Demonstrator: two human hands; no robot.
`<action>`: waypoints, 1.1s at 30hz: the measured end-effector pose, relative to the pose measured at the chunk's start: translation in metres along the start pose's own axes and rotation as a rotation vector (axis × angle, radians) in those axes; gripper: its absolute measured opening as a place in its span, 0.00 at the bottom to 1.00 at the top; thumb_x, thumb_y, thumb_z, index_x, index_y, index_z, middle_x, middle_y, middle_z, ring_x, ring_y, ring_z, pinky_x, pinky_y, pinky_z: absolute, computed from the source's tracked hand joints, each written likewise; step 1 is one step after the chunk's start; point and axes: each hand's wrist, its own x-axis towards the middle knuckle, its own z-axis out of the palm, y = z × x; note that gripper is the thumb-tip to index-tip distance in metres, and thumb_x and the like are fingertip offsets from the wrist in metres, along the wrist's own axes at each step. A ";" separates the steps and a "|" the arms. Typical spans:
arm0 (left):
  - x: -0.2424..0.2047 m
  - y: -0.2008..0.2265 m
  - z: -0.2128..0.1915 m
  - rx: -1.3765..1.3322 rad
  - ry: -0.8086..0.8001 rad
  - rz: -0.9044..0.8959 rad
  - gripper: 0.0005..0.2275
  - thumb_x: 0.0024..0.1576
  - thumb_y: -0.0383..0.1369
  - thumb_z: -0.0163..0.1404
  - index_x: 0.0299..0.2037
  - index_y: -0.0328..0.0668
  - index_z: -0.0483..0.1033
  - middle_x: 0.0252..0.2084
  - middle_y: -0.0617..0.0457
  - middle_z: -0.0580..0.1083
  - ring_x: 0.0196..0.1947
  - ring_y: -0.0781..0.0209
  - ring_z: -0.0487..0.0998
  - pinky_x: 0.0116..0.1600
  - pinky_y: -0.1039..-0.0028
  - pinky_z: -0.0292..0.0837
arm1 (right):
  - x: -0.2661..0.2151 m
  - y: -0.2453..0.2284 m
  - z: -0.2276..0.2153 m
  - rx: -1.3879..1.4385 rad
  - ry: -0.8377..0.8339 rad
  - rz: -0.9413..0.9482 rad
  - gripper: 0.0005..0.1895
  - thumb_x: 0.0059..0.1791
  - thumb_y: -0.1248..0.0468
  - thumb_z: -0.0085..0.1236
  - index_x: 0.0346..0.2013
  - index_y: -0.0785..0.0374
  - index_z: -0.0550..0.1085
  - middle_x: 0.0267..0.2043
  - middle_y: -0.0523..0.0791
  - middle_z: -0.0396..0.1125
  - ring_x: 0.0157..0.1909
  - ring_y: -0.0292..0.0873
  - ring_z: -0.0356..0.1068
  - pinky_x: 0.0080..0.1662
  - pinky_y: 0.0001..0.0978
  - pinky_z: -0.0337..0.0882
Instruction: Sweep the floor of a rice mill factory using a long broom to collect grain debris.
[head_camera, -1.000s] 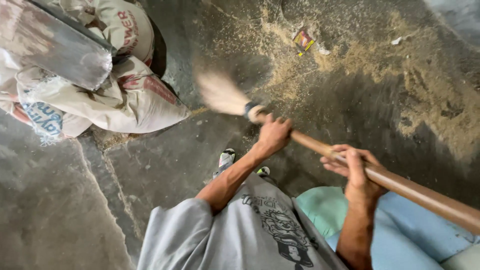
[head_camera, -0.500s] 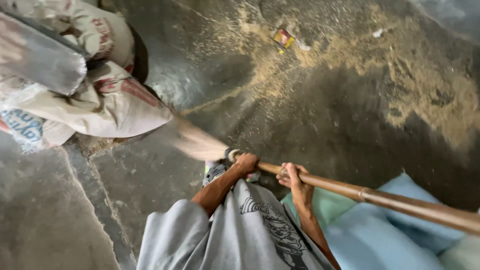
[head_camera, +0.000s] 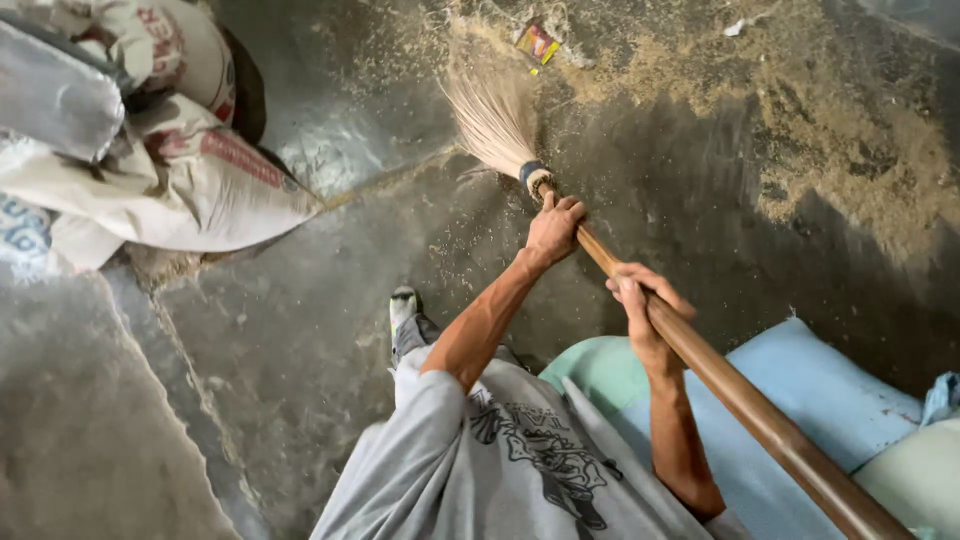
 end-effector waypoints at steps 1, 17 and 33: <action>-0.004 0.010 -0.011 0.019 0.030 -0.015 0.11 0.50 0.28 0.55 0.43 0.45 0.74 0.51 0.47 0.75 0.54 0.39 0.72 0.64 0.53 0.63 | -0.004 -0.005 -0.008 0.012 -0.037 -0.013 0.08 0.57 0.66 0.54 0.44 0.71 0.74 0.51 0.51 0.73 0.46 0.40 0.76 0.48 0.31 0.78; -0.238 0.002 -0.077 0.245 -0.451 -0.550 0.09 0.56 0.41 0.55 0.40 0.50 0.81 0.40 0.43 0.81 0.43 0.39 0.82 0.47 0.51 0.77 | -0.013 0.027 -0.017 0.122 -0.821 0.140 0.05 0.50 0.69 0.59 0.39 0.68 0.79 0.47 0.48 0.77 0.49 0.39 0.76 0.52 0.32 0.76; -0.107 -0.027 0.150 0.138 -0.616 -0.248 0.11 0.51 0.44 0.57 0.36 0.49 0.85 0.37 0.46 0.82 0.40 0.47 0.84 0.44 0.58 0.80 | -0.004 0.035 -0.051 -0.338 -0.496 0.153 0.06 0.51 0.64 0.62 0.39 0.63 0.81 0.42 0.43 0.79 0.44 0.35 0.76 0.47 0.29 0.75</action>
